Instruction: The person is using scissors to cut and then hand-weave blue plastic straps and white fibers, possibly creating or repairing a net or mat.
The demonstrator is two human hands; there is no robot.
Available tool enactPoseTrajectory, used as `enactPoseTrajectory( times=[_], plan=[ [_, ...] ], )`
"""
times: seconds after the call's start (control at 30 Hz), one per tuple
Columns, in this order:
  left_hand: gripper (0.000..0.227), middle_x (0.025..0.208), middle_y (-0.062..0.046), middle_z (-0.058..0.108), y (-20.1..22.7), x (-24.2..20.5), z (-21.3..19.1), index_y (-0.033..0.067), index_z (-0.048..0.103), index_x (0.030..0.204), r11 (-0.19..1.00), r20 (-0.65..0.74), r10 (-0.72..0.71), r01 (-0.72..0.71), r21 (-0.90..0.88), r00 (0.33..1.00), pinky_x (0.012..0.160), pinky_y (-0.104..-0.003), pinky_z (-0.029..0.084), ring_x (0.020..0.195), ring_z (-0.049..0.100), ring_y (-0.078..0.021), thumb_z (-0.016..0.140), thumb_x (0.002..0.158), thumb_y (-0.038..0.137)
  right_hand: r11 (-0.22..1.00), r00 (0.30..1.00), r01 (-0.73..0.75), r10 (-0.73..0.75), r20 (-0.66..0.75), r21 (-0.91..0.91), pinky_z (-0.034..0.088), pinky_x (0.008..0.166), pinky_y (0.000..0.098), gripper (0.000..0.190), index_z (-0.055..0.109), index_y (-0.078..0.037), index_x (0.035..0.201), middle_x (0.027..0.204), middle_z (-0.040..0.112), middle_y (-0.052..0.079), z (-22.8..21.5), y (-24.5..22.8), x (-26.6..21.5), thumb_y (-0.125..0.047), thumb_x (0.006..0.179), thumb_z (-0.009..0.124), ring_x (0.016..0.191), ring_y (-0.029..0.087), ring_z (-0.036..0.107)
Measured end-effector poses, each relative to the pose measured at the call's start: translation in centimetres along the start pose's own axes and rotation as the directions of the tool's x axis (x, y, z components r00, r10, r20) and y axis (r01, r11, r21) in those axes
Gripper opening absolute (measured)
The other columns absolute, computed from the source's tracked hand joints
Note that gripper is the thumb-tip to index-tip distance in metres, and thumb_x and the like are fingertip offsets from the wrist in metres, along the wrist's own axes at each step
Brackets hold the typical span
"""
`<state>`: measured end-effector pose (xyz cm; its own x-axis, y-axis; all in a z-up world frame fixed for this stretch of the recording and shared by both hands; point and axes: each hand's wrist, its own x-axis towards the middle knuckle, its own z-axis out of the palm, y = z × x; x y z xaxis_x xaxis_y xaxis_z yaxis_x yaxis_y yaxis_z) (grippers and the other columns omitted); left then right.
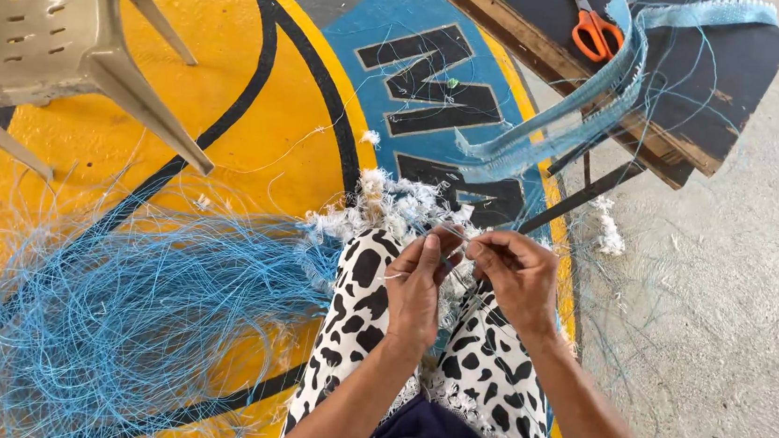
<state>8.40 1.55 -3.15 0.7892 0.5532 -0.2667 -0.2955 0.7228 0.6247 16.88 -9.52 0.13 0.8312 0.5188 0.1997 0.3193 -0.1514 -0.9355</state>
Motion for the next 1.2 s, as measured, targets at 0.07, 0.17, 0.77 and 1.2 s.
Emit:
enactPoseTrajectory(
  times=[0.07, 0.17, 0.77, 1.2],
  plan=[
    [0.027, 0.118, -0.011, 0.075, 0.3, 0.0, 0.6, 0.0019, 0.073, 0.119, 0.998, 0.001, -0.016, 0.016, -0.052, 1.000, 0.099, -0.035, 0.059, 0.111, 0.071, -0.0201, 0.059, 0.102, 0.018, 0.997, 0.998, -0.046, 0.049, -0.040, 0.057, 0.056, 0.053, 0.0207, 0.013, 0.077, -0.003, 0.099, 0.082, 0.077, 0.006, 0.6, -0.2, -0.1, -0.012, 0.089, 0.078, 0.064, 0.007, 0.069],
    [0.027, 0.119, -0.011, 0.075, 0.9, -0.1, 1.3, 0.0030, 0.073, 0.119, 0.995, 0.003, -0.037, 0.037, -0.093, 0.999, 0.101, -0.034, 0.058, 0.113, 0.070, -0.0202, 0.060, 0.101, 0.017, 0.999, 0.998, -0.020, 0.022, -0.056, 0.024, 0.052, 0.052, 0.0202, 0.012, 0.078, -0.002, 0.098, 0.078, 0.075, 0.006, 1.3, -0.3, 0.2, -0.011, 0.090, 0.080, 0.062, 0.007, 0.066],
    [0.018, 0.118, -0.010, 0.075, 1.4, 1.6, 1.6, 0.0056, 0.077, 0.103, 0.982, 0.068, 0.102, -0.090, -0.165, 0.992, 0.105, -0.035, 0.053, 0.117, 0.067, -0.0200, 0.064, 0.099, 0.019, 0.969, 0.986, 0.143, -0.121, 0.115, -0.201, 0.053, 0.046, 0.0205, 0.011, 0.080, -0.008, 0.099, 0.081, 0.080, 0.005, 0.8, -2.2, 2.8, -0.014, 0.090, 0.077, 0.059, 0.005, 0.070],
    [0.022, 0.066, 0.003, 0.051, 13.8, 1.3, -3.1, 0.0127, 0.066, 0.092, 0.925, -0.068, 0.257, -0.266, -0.273, 0.964, 0.072, -0.035, 0.053, 0.056, 0.047, -0.0096, 0.064, 0.101, 0.032, 0.526, 0.862, 0.506, -0.299, 0.409, -0.683, 0.050, 0.042, 0.0228, 0.005, 0.074, -0.013, 0.096, 0.102, 0.076, 0.004, -4.3, 6.3, 12.9, -0.016, 0.097, 0.070, 0.058, 0.010, 0.062]
  ],
)
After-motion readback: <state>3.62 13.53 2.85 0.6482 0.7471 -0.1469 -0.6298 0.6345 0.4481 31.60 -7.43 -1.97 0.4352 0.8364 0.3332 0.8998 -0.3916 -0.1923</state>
